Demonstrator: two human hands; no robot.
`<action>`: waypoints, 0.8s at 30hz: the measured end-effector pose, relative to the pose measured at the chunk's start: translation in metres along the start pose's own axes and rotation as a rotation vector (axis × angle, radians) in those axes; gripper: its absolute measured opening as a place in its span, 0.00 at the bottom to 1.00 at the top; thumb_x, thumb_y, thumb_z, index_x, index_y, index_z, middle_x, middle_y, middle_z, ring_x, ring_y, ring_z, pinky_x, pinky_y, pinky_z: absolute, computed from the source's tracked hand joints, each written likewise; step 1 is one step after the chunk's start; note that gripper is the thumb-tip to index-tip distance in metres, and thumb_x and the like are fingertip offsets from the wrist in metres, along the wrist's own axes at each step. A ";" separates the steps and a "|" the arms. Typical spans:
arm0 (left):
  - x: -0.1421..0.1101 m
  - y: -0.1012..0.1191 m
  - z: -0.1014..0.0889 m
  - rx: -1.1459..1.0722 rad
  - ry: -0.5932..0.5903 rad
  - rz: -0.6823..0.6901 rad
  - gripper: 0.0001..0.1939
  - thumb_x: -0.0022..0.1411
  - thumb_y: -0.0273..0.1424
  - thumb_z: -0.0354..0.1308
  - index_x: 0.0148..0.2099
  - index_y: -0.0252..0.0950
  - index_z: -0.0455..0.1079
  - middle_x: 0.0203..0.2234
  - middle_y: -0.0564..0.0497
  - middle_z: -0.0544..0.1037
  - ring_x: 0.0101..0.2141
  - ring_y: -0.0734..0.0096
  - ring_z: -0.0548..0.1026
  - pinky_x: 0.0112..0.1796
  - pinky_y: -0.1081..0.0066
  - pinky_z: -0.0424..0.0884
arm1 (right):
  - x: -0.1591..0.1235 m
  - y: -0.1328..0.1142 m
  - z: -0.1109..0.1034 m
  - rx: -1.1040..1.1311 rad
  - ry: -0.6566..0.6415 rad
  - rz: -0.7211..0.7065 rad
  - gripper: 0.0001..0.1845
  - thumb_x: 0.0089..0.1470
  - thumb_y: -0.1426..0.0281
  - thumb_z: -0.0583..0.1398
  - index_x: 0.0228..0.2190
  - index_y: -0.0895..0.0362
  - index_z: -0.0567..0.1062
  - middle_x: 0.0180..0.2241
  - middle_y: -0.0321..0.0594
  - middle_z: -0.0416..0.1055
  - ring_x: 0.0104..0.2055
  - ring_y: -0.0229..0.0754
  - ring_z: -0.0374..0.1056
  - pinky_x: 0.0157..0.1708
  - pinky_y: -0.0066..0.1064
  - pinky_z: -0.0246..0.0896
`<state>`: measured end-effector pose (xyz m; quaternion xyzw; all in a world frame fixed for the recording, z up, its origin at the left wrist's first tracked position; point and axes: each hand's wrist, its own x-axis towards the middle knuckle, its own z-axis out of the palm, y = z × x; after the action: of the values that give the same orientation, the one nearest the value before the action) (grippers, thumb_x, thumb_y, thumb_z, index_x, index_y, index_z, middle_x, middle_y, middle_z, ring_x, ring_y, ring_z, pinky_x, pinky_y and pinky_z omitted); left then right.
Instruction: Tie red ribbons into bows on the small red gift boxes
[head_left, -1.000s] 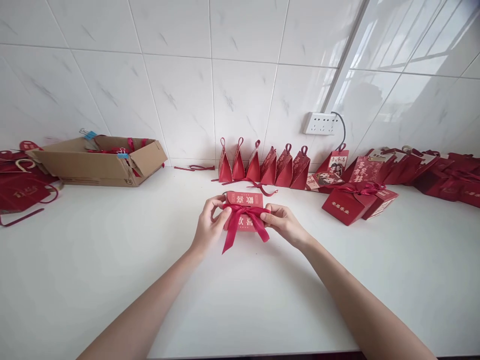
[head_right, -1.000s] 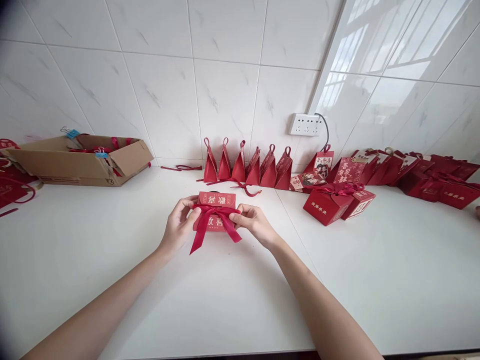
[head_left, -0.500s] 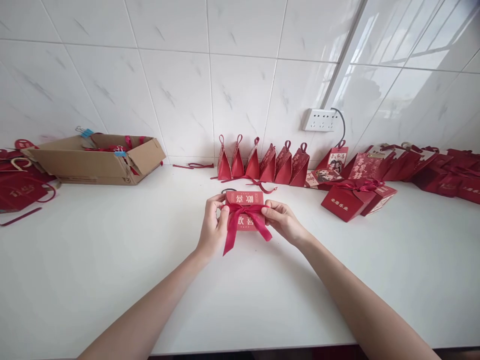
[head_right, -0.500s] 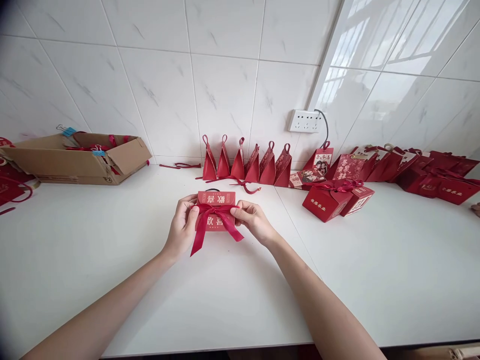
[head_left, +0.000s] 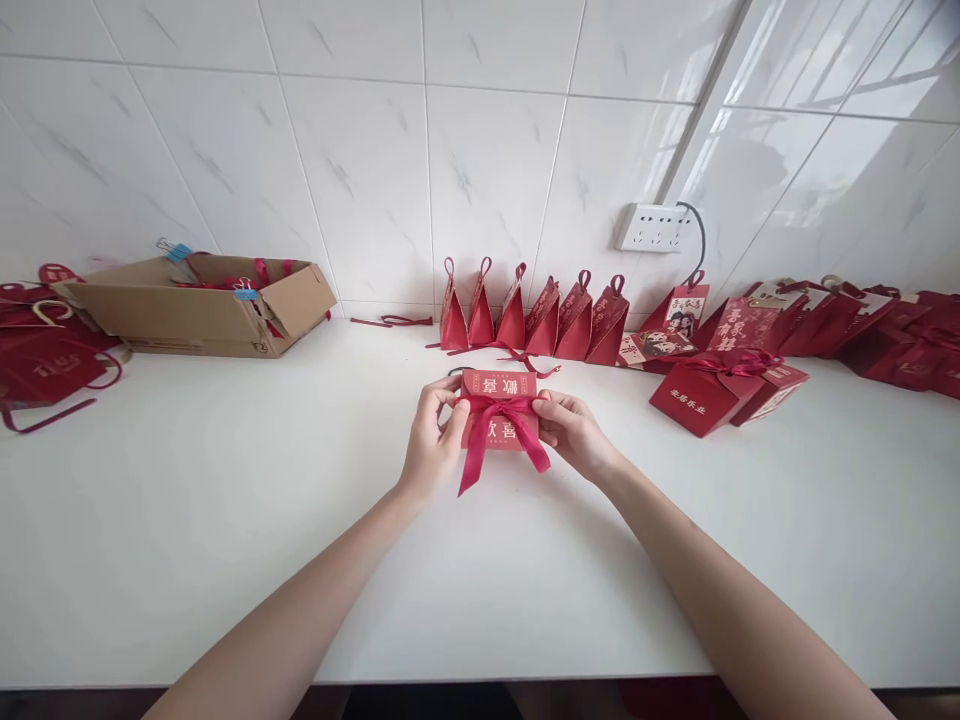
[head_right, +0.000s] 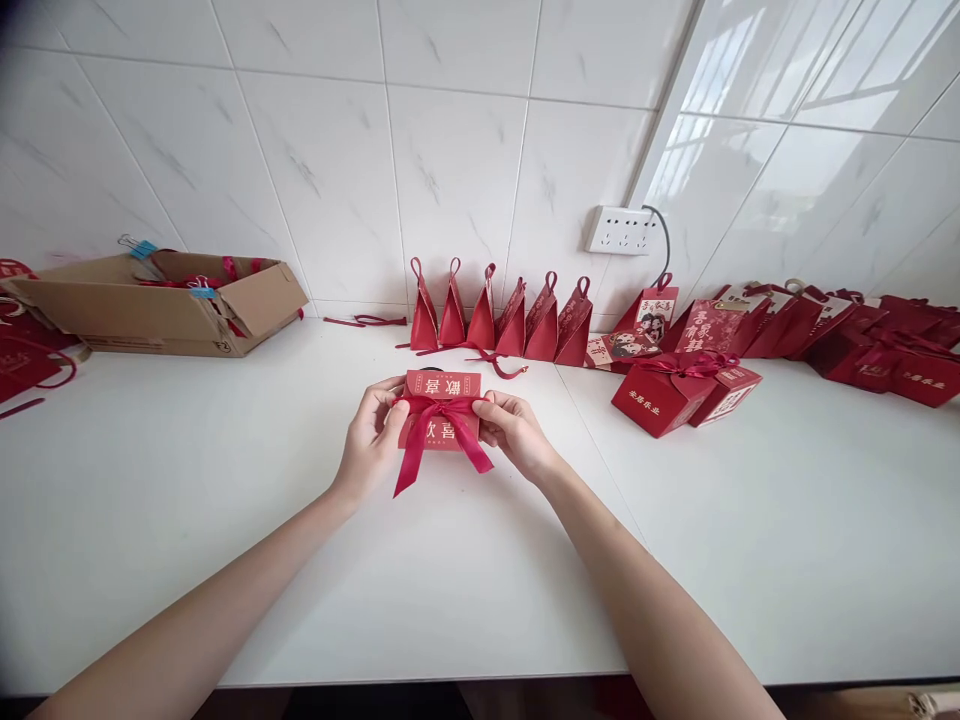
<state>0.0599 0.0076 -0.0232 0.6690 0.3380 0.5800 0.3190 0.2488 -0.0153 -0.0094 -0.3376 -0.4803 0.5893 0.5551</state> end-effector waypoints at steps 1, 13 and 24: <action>0.000 -0.001 -0.001 0.005 0.004 0.038 0.08 0.64 0.36 0.50 0.36 0.38 0.59 0.50 0.45 0.68 0.53 0.64 0.68 0.43 0.65 0.72 | 0.000 0.000 -0.001 -0.005 -0.006 0.000 0.22 0.44 0.62 0.67 0.16 0.57 0.60 0.14 0.28 0.54 0.17 0.29 0.47 0.19 0.26 0.38; -0.008 -0.002 -0.002 0.265 -0.155 0.702 0.05 0.58 0.23 0.58 0.36 0.39 0.69 0.49 0.47 0.60 0.59 0.58 0.58 0.54 0.59 0.68 | 0.001 0.003 0.000 -0.011 0.001 0.039 0.20 0.43 0.63 0.67 0.16 0.57 0.63 0.14 0.28 0.57 0.17 0.29 0.49 0.20 0.26 0.41; 0.000 0.007 -0.001 -0.152 0.169 -0.117 0.12 0.57 0.39 0.57 0.30 0.37 0.61 0.48 0.44 0.70 0.49 0.59 0.72 0.41 0.65 0.74 | 0.001 0.003 0.000 -0.093 -0.013 0.066 0.22 0.44 0.58 0.67 0.19 0.56 0.61 0.16 0.28 0.59 0.17 0.30 0.54 0.20 0.25 0.49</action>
<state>0.0598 0.0040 -0.0175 0.5708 0.3572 0.6387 0.3724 0.2473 -0.0140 -0.0120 -0.3747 -0.4993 0.5867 0.5158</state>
